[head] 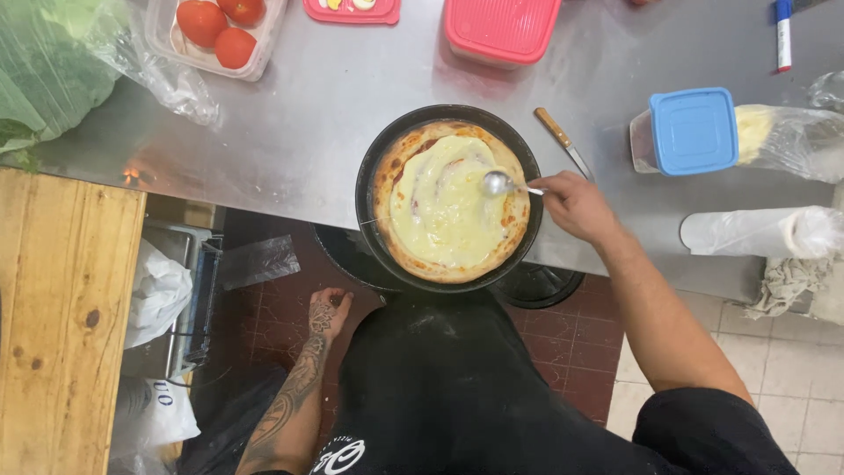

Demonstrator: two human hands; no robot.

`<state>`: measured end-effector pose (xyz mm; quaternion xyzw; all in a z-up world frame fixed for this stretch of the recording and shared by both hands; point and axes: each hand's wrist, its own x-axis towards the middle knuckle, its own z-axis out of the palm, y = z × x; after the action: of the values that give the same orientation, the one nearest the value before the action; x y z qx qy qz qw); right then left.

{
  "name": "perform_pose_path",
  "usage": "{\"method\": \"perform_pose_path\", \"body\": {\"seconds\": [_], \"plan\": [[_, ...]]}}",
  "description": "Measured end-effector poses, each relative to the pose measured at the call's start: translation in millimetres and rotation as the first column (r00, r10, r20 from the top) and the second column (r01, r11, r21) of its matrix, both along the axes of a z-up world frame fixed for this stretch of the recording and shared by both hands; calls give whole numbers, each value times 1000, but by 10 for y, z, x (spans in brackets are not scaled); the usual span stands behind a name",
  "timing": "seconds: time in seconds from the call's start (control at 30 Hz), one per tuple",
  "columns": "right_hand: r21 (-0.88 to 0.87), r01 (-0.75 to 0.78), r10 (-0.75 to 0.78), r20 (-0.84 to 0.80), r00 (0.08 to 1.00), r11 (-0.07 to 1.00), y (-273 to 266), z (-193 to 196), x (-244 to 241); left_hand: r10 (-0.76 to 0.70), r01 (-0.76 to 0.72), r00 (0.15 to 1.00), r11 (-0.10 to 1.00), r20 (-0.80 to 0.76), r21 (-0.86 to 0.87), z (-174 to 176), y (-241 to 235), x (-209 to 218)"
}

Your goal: The person spreads melted cheese on a pizza base using a spoon, then layers ham, red peppers, and tomato slices. They finish by sprinkling dried herbs and spooning a green sauce over the toppings.

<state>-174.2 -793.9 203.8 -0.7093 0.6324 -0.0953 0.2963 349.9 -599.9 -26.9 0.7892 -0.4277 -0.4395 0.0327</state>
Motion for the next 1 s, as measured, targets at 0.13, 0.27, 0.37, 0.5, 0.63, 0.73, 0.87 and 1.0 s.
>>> {"method": "perform_pose_path", "body": {"seconds": [0.13,0.27,0.37,0.5,0.63,0.73,0.87,1.0], "plan": [[132,-121,125,-25,992,984,127,9,246,-17,17,999,1000,-28,24,-13,100,6],[153,-68,94,-170,981,986,105,83,49,-30,31,1000,998,-6,53,2,184,40],[193,6,27,-168,985,981,4,282,25,-22,22,1000,998,1,61,-25,201,76],[197,6,13,-92,996,980,-159,-53,-10,-43,42,999,998,23,49,-208,252,133],[263,-34,89,-200,976,964,-20,270,235,-69,65,996,996,61,62,-179,196,131],[406,-65,166,-219,961,911,165,694,301,-17,17,999,1000,39,13,-123,222,145],[498,-95,225,-208,952,862,198,958,244,-8,8,1000,1000,29,13,-142,358,193],[408,-98,191,-193,962,908,203,1029,506,-31,29,999,999,37,37,-71,391,189]]}}
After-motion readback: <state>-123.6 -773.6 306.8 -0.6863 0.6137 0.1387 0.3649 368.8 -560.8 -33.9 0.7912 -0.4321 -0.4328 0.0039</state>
